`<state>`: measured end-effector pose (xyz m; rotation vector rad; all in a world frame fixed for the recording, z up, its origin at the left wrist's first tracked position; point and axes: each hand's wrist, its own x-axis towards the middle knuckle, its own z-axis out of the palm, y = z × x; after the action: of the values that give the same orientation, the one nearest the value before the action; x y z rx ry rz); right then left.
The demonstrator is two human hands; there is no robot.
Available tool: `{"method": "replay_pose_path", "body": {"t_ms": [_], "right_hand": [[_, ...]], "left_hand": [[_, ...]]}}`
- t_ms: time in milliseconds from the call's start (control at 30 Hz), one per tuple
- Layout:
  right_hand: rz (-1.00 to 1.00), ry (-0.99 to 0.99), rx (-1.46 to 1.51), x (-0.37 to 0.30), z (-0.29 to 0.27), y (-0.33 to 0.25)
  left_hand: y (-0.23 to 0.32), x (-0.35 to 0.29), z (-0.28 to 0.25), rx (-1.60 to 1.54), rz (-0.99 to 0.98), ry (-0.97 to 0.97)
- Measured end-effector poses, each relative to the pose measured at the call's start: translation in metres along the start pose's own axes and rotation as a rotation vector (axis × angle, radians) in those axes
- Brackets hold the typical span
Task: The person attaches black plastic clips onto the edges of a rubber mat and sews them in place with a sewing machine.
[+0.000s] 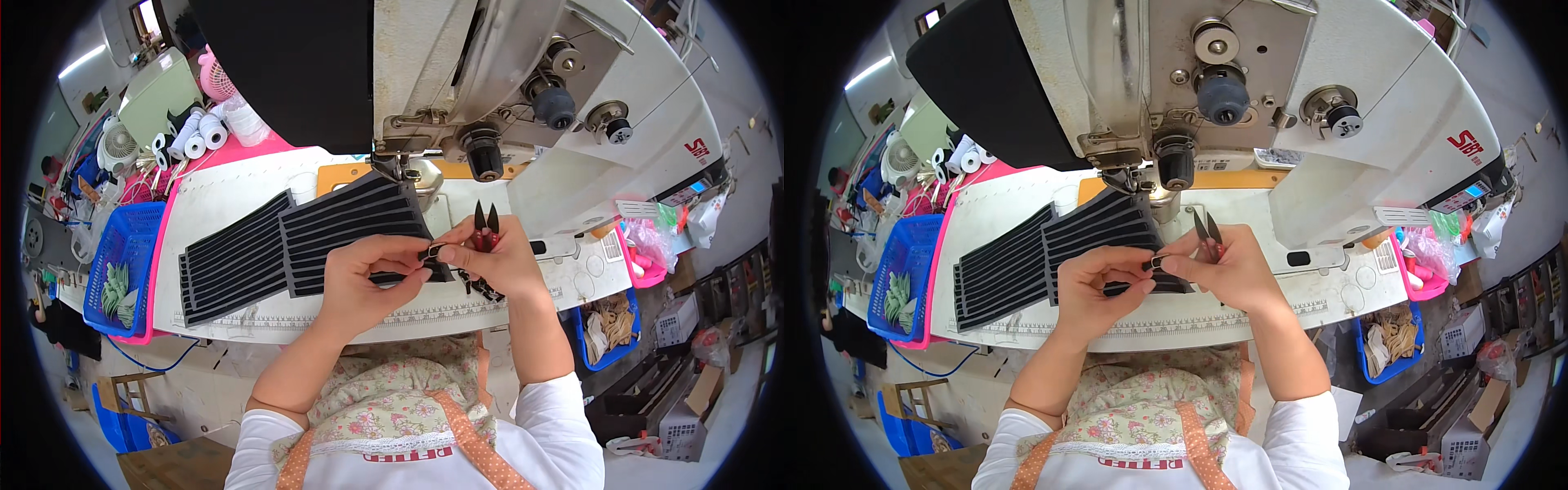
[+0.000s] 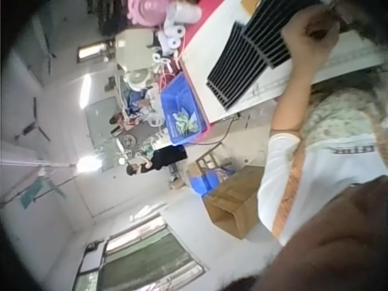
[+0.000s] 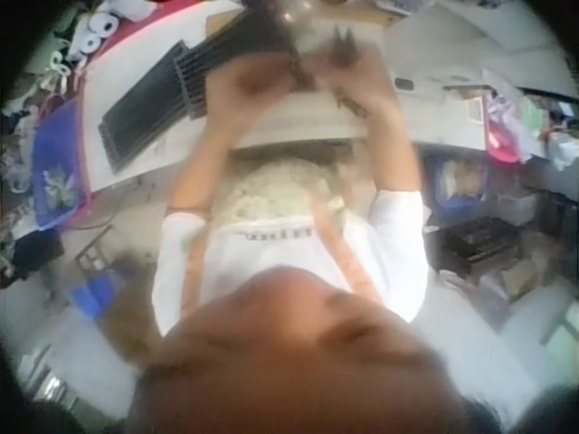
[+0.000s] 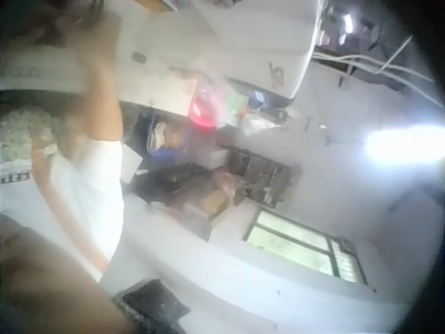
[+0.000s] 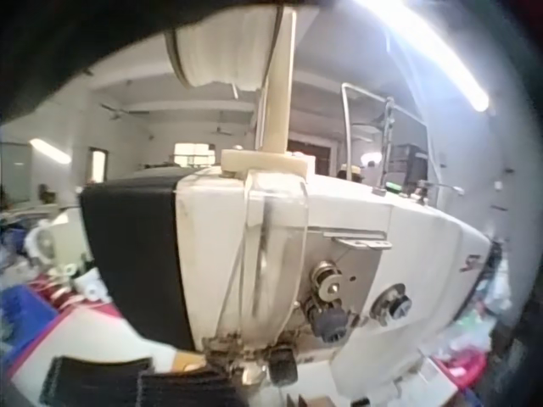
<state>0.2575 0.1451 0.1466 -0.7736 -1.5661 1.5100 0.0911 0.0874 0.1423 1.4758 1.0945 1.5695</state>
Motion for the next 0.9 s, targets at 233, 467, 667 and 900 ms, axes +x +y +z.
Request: {"method": "replay_pose_path", "body": {"t_ms": [233,467,667,900], "right_hand": [[-0.133,0.125,-0.222,0.001,0.010,0.001],[-0.090,0.027,-0.146,0.009,0.002,-0.002],[-0.035,0.195,0.075,0.036,-0.008,0.014],[0.104,0.249,0.222,0.053,0.012,0.010]], "left_hand": [[-0.010,0.003,-0.006,0.000,-0.022,0.026],[-0.017,0.009,-0.013,-0.077,-0.019,-0.007],[-0.015,0.040,-0.016,0.212,0.094,0.108],[-0.032,0.050,-0.015,0.273,0.152,0.209]]}}
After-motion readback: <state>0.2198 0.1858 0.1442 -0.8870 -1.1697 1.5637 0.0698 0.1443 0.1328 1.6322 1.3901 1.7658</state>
